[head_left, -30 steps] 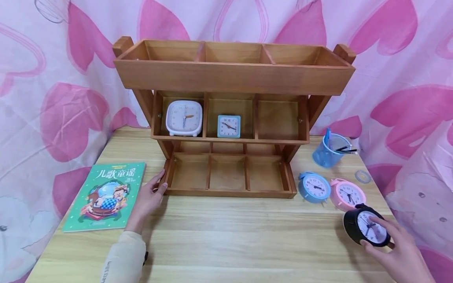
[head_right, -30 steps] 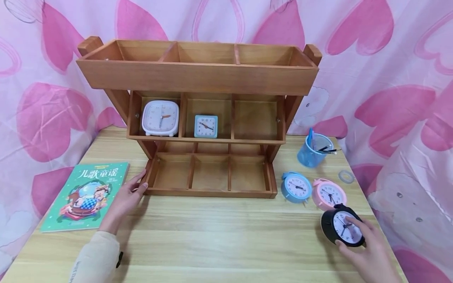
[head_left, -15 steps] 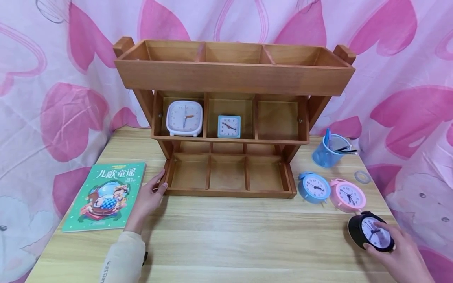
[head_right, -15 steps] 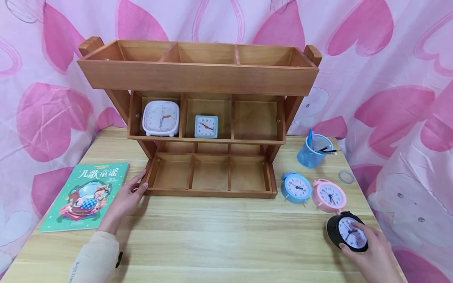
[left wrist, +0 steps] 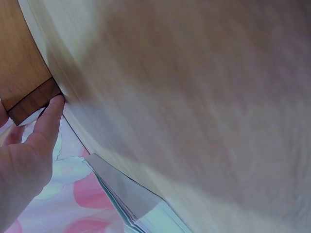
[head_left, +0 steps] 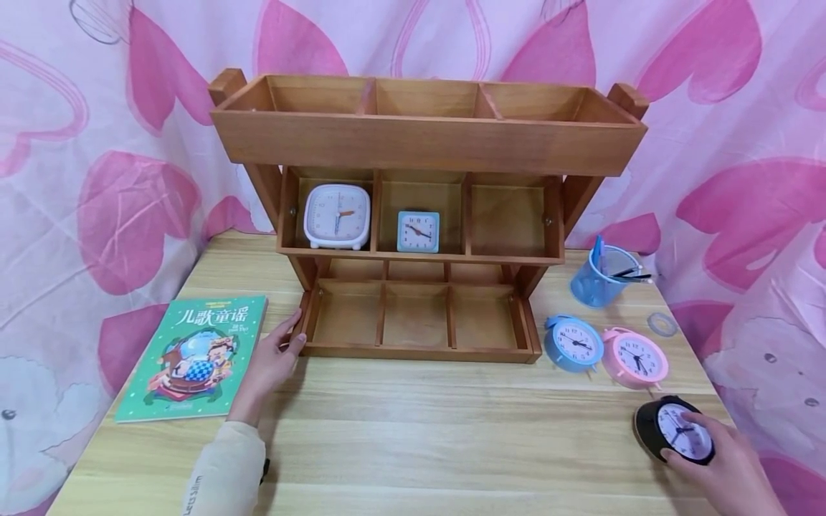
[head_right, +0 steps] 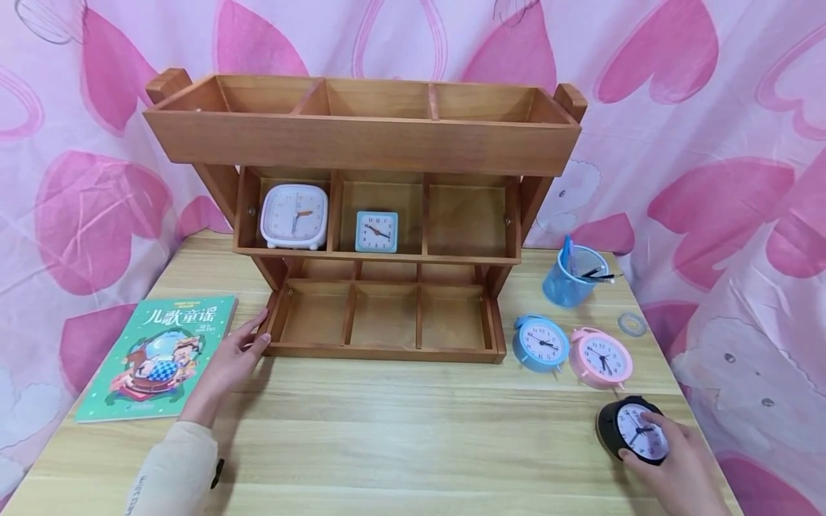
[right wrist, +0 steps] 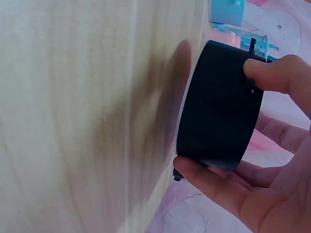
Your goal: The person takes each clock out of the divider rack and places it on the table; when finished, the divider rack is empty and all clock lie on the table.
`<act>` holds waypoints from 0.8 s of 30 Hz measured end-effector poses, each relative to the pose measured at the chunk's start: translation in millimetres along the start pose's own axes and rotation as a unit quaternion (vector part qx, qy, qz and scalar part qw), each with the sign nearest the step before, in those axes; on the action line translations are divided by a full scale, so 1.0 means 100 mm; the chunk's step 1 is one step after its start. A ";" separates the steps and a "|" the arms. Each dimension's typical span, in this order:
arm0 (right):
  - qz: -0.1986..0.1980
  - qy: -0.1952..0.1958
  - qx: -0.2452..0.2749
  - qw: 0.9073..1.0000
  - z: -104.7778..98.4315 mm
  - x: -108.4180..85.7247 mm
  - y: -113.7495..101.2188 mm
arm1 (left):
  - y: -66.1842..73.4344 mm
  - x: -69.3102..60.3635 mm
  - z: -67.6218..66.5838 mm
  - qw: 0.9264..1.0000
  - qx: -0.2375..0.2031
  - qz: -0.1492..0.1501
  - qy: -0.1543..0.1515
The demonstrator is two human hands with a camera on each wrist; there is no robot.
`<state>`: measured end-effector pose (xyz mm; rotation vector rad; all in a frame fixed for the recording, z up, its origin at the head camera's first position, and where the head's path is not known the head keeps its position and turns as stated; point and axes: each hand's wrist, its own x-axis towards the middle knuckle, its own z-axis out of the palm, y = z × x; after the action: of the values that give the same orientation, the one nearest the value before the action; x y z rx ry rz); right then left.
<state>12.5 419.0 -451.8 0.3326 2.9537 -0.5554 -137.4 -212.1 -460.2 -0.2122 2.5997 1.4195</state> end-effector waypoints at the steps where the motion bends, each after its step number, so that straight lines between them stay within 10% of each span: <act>1: -0.002 -0.009 -0.002 1.000 0.01 0.01 0.00 | 0.00 0.00 0.00 1.000 0.000 0.000 0.001; 13: 0.000 -0.005 0.016 1.000 0.11 0.01 -0.05 | 0.01 -0.01 0.00 1.000 0.001 -0.013 -0.002; 20: -0.082 0.158 0.027 0.984 -0.04 -0.06 -0.50 | 0.02 -0.01 0.01 1.000 0.003 -0.016 -0.003; 24: -0.151 0.189 0.087 0.966 -0.18 0.03 -1.01 | 0.01 -0.01 0.00 1.000 0.003 -0.020 -0.005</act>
<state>-15.7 334.4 -401.3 -0.0046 3.3583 -0.8801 -136.9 -211.1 -459.3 -0.2531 2.5779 1.3951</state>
